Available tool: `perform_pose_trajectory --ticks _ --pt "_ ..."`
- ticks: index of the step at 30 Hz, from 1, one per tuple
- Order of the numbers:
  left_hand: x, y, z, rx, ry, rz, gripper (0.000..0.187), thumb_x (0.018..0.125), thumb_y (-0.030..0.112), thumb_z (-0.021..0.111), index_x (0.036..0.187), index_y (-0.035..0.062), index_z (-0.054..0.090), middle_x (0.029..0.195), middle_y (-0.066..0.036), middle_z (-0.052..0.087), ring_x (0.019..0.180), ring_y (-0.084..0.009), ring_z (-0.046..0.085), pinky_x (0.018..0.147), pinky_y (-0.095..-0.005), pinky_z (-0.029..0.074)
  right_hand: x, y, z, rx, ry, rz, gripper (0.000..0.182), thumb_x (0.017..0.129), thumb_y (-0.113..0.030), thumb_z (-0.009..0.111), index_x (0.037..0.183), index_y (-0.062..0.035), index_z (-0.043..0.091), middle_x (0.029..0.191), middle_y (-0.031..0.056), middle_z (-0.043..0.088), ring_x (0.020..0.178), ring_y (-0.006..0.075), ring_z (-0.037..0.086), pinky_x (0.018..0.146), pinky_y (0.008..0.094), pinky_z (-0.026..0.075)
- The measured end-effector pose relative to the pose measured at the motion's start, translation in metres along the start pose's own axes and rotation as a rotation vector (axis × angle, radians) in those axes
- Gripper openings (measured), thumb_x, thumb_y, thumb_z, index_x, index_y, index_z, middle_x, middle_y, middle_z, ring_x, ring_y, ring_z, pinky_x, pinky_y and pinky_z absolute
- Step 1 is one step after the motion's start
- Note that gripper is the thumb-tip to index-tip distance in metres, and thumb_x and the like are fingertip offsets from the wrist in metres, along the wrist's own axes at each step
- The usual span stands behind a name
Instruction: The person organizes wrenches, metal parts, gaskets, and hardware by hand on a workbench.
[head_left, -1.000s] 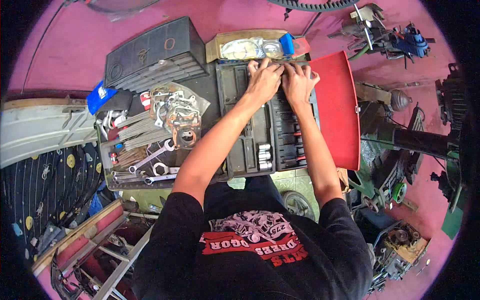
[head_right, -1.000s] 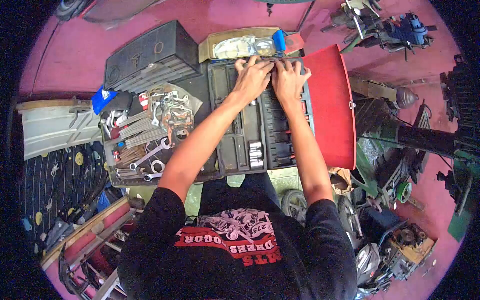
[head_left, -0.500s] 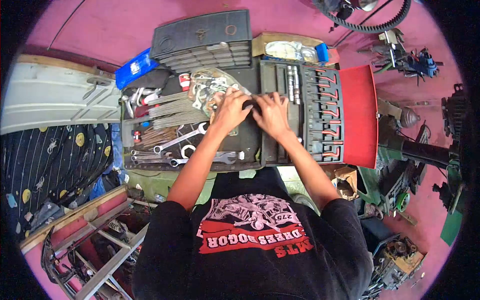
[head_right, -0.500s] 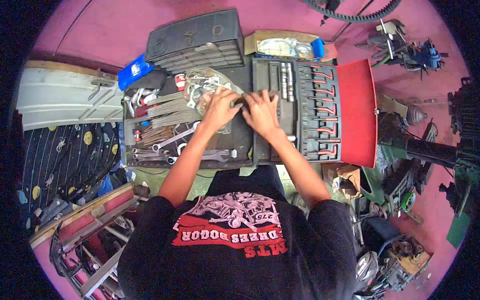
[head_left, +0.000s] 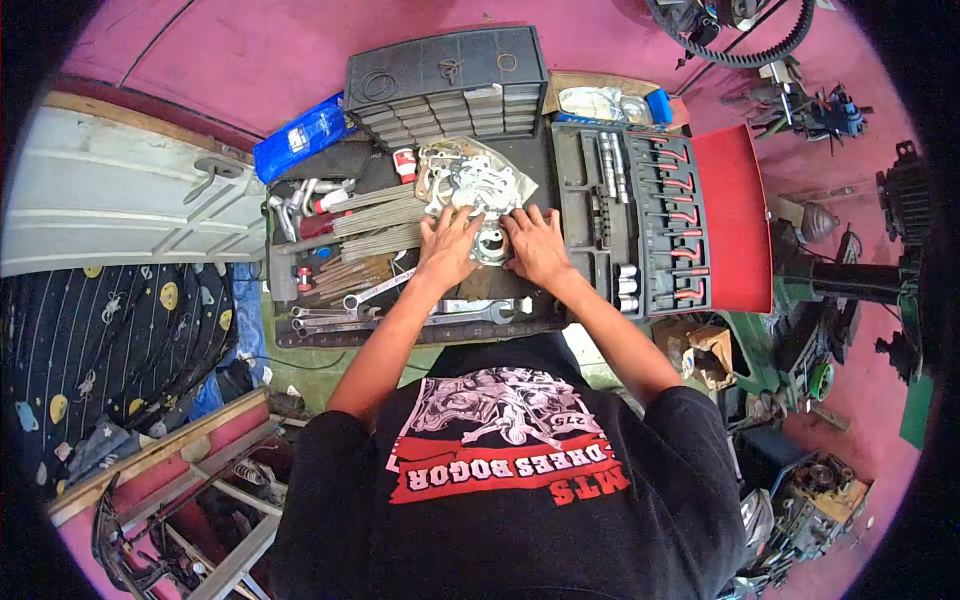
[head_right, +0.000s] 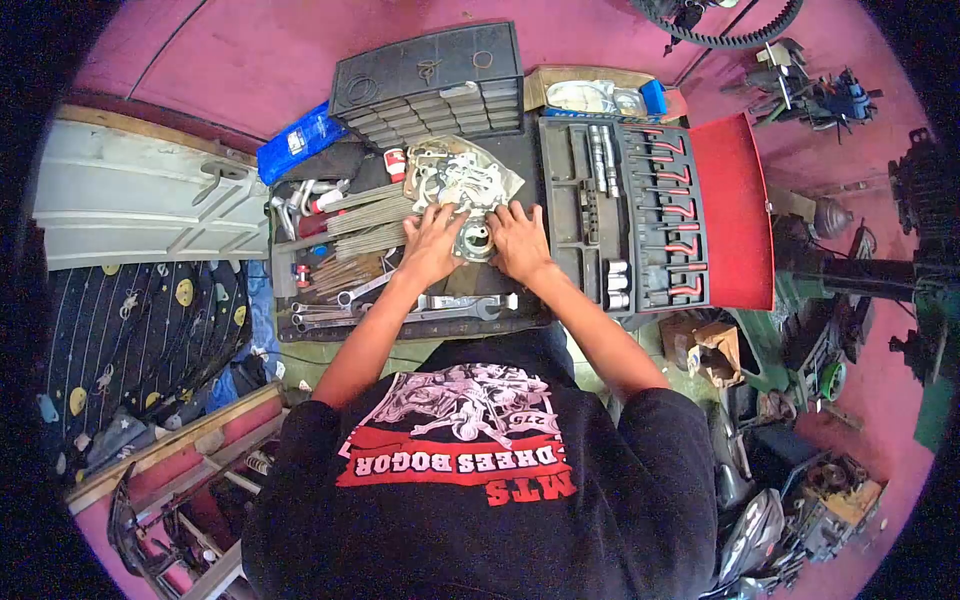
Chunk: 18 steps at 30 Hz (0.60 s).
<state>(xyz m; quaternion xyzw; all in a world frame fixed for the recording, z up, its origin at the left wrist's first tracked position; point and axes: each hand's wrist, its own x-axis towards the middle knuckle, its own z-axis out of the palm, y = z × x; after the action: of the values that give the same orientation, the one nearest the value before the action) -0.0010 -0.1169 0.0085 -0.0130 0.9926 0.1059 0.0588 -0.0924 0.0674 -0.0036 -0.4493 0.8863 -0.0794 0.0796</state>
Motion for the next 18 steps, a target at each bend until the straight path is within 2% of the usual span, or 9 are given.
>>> perform_pose_trajectory --ticks 2,4,8,17,18 --pt "-0.001 0.001 0.002 0.002 0.002 0.013 0.089 0.064 0.026 0.092 0.143 0.0116 0.055 0.145 -0.008 0.048 0.138 -0.0282 0.04 0.103 -0.0579 0.034 0.002 -0.001 -0.001 -0.015 -0.013 0.0 0.085 0.06 -0.031 0.093 0.134 -0.0073 0.059 0.127 0.0079 0.058 0.123 0.0282 0.051 0.101 0.0537 0.037" --pt "0.0 0.001 0.001 0.004 0.005 0.023 0.088 0.064 0.025 0.092 0.143 0.0098 0.055 0.144 -0.009 0.049 0.137 -0.028 0.04 0.103 -0.0579 0.035 0.003 -0.001 0.0 0.006 -0.03 -0.013 0.081 0.062 -0.031 0.091 0.13 -0.004 0.058 0.125 0.0118 0.056 0.125 0.0305 0.049 0.104 0.0587 0.035" --pt "-0.003 -0.004 0.0 -0.025 0.042 0.073 0.085 0.064 0.025 0.09 0.14 0.0063 0.056 0.141 -0.01 0.051 0.135 -0.0272 0.043 0.103 -0.0563 0.034 0.0 -0.008 0.002 -0.032 0.014 -0.007 0.085 0.06 -0.031 0.092 0.131 -0.0023 0.055 0.126 0.0135 0.055 0.124 0.0315 0.049 0.104 0.0588 0.036" --pt "-0.007 -0.011 -0.001 -0.058 0.063 0.135 0.086 0.061 0.03 0.092 0.137 0.0065 0.059 0.139 -0.012 0.052 0.133 -0.0263 0.045 0.104 -0.0544 0.032 -0.002 -0.014 -0.003 -0.101 0.004 -0.027 0.085 0.056 -0.032 0.091 0.127 -0.002 0.055 0.123 0.0129 0.056 0.122 0.0311 0.051 0.104 0.0554 0.037" --pt "-0.007 -0.01 -0.001 -0.053 0.061 0.129 0.086 0.061 0.031 0.092 0.137 0.0066 0.059 0.139 -0.012 0.052 0.134 -0.0264 0.045 0.104 -0.0544 0.032 -0.002 -0.012 -0.002 -0.077 0.019 -0.029 0.085 0.053 -0.031 0.09 0.126 -0.0025 0.055 0.12 0.0129 0.056 0.119 0.0309 0.051 0.101 0.0541 0.038"
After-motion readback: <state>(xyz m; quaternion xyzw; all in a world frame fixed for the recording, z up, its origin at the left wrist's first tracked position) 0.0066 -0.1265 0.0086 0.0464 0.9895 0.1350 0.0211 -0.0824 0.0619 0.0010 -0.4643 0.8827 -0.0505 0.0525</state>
